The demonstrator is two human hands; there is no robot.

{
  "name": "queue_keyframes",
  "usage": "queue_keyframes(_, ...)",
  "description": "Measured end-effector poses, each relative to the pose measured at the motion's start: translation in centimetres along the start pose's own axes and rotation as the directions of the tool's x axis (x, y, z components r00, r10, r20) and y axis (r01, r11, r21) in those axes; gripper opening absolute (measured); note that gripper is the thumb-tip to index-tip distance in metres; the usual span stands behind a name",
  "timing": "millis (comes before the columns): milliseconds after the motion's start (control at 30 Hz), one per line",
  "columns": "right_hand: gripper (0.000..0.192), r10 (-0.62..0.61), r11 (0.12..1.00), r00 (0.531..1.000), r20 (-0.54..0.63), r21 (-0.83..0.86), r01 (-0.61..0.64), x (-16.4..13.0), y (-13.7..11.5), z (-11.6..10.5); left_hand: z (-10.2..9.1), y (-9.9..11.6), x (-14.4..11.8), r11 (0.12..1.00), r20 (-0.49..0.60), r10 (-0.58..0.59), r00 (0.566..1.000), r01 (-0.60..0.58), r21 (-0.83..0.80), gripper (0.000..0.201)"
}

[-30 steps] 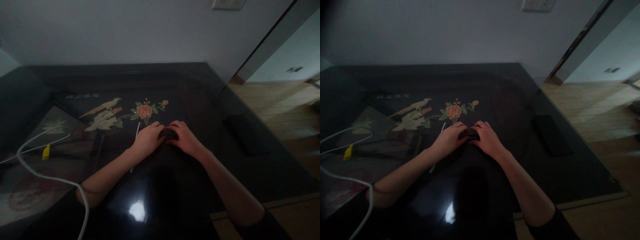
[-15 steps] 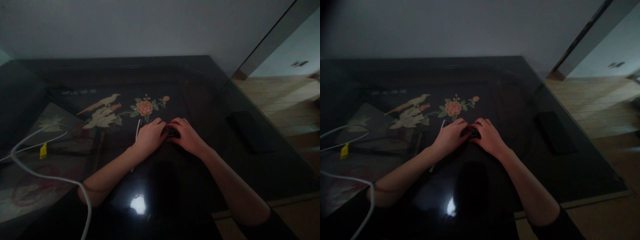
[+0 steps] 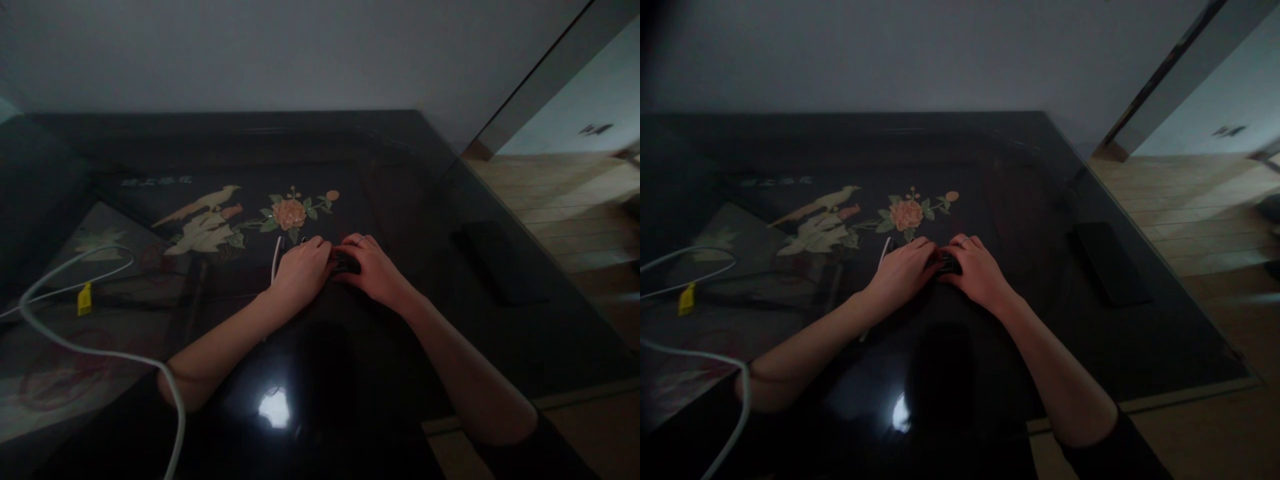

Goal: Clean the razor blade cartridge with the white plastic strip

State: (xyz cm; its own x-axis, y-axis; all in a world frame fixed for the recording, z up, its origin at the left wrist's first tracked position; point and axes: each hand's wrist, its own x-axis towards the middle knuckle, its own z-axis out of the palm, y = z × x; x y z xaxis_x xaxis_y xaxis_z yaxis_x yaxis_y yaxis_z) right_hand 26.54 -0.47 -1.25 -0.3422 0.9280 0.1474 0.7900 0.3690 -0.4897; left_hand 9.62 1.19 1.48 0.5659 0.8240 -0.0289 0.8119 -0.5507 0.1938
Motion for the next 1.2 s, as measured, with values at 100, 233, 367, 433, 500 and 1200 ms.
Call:
queue_keyframes(100, 0.041, -0.002, 1.0, 1.0, -0.005, 0.009, 0.002, 0.01, -0.05, 0.01, -0.14, 0.08, 0.0, 1.0, 0.012, -0.009, 1.0, 0.009, 0.008, 0.017)
queue_keyframes(233, 0.041, 0.0, 1.0, 1.0, -0.007, 0.018, 0.0, -0.01, -0.16, -0.05, -0.28, 0.09, -0.03, 1.0, 0.024, -0.019, 1.0, 0.019, 0.015, 0.018)
queue_keyframes(367, 0.04, 0.0, 1.0, 1.0, -0.011, 0.019, 0.0, -0.02, -0.21, -0.05, -0.31, 0.05, -0.13, 1.0, 0.031, -0.021, 0.999, 0.02, 0.016, 0.018)
queue_keyframes(433, 0.04, 0.001, 1.0, 1.0, -0.013, 0.021, -0.001, -0.01, -0.22, -0.03, -0.27, 0.03, -0.18, 1.0, 0.029, -0.021, 0.999, 0.021, 0.016, 0.018)
queue_keyframes(500, 0.04, 0.005, 1.0, 1.0, -0.012, 0.021, -0.004, 0.02, -0.24, -0.04, -0.24, 0.03, -0.19, 1.0, 0.027, -0.023, 0.999, 0.023, 0.02, 0.019)
queue_keyframes(1200, 0.042, 0.002, 1.0, 1.0, -0.013, 0.018, -0.001, -0.01, -0.09, 0.13, -0.28, -0.08, -0.19, 1.0, 0.01, -0.013, 1.0, 0.013, -0.001, 0.014)
